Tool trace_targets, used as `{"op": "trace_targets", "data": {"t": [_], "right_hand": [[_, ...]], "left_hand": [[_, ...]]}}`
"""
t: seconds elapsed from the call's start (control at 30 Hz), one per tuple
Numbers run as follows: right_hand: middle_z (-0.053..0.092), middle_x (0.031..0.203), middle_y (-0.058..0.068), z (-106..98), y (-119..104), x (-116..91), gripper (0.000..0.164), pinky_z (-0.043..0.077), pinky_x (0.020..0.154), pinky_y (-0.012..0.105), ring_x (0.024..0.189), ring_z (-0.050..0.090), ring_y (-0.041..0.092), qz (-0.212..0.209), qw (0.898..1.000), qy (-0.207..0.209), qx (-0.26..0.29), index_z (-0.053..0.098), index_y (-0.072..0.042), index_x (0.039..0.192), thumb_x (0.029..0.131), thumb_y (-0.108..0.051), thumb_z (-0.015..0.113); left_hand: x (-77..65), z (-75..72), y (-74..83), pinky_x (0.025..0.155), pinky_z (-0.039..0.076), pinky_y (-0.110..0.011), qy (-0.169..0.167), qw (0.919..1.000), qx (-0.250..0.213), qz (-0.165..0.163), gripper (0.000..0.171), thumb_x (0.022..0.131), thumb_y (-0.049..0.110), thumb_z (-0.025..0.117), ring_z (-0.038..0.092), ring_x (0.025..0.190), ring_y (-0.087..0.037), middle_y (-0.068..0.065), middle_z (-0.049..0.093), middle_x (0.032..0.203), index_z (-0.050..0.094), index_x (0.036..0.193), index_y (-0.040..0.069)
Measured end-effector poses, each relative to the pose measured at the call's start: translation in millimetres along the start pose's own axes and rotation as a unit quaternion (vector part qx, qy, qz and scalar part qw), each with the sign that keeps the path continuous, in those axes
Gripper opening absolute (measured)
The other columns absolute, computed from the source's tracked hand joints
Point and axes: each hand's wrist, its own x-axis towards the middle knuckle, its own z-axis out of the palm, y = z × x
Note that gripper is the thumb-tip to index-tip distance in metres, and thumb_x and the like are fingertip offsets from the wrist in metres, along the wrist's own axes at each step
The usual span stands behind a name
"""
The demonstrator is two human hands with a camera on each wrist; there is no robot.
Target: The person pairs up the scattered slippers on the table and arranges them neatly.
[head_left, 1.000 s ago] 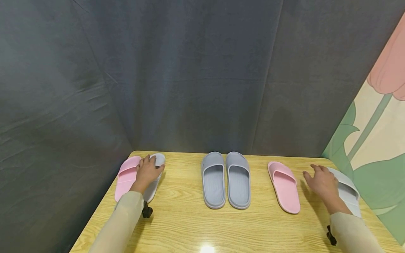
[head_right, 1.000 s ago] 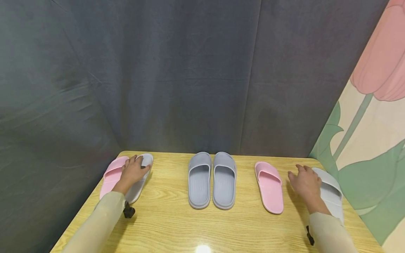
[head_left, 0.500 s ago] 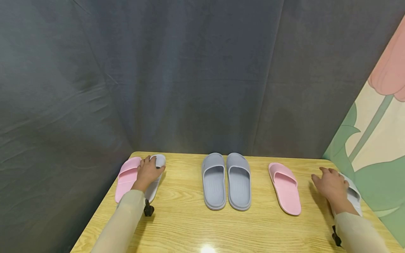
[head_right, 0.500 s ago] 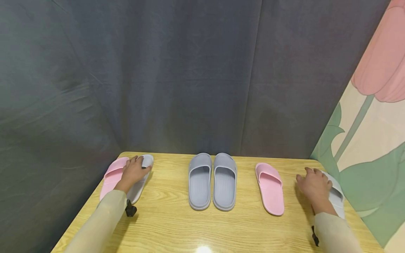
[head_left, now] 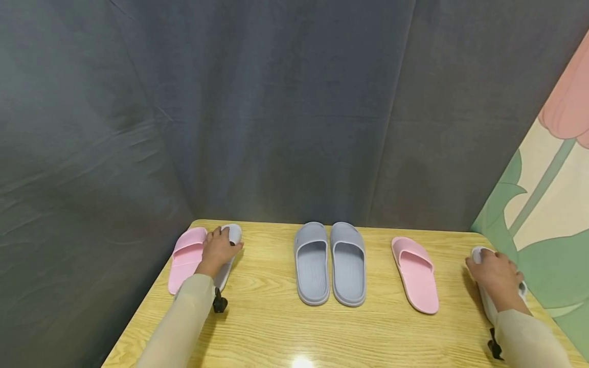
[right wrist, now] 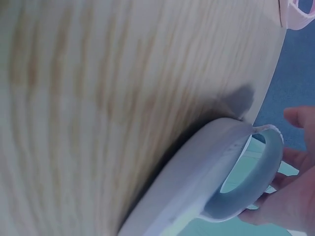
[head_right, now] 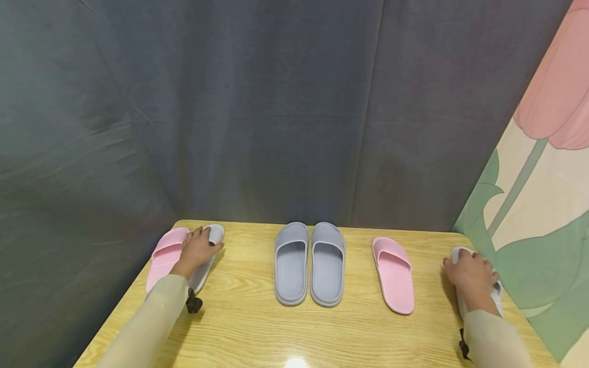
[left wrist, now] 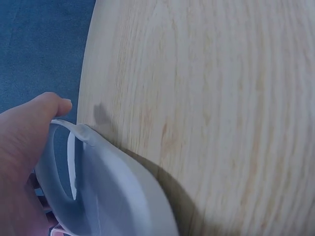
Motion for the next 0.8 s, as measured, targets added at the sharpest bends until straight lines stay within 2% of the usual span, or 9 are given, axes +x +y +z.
{"op": "trace_targets", "data": {"t": [0.3,0.53,0.8], "right_hand": [[0.020,0.135,0.051,1,9,2,0.080,0.022,0.088,0.082,0.116,0.023,0.077,0.016,1.000,-0.011,0.001,0.022,0.014,0.148,0.102,-0.048,0.043],[0.009,0.142,0.050,4,15,7,0.080,0.012,0.091,0.090,0.121,0.011,0.082,0.049,0.998,-0.031,0.022,0.012,0.009,0.154,0.102,-0.046,0.040],[0.007,0.140,0.049,-3,11,7,0.089,0.019,0.088,0.090,0.119,0.005,0.085,0.056,0.996,-0.064,0.014,0.010,0.007,0.155,0.100,-0.055,0.044]], "left_hand": [[2.3,3.7,-1.0,0.115,0.020,-0.065,0.002,1.0000,0.008,-0.002,0.080,0.093,0.042,0.065,0.032,0.137,-0.055,-0.034,0.033,0.153,0.036,0.152,-0.004],[3.6,6.9,-1.0,0.114,0.021,-0.067,-0.008,0.9998,0.018,-0.005,0.078,0.096,0.042,0.062,0.030,0.139,-0.054,-0.033,0.033,0.154,0.034,0.154,-0.001],[1.7,6.7,3.4,0.110,0.026,-0.069,-0.015,0.9992,0.037,-0.009,0.079,0.096,0.047,0.062,0.032,0.138,-0.053,-0.031,0.037,0.151,0.036,0.154,0.001]]}}
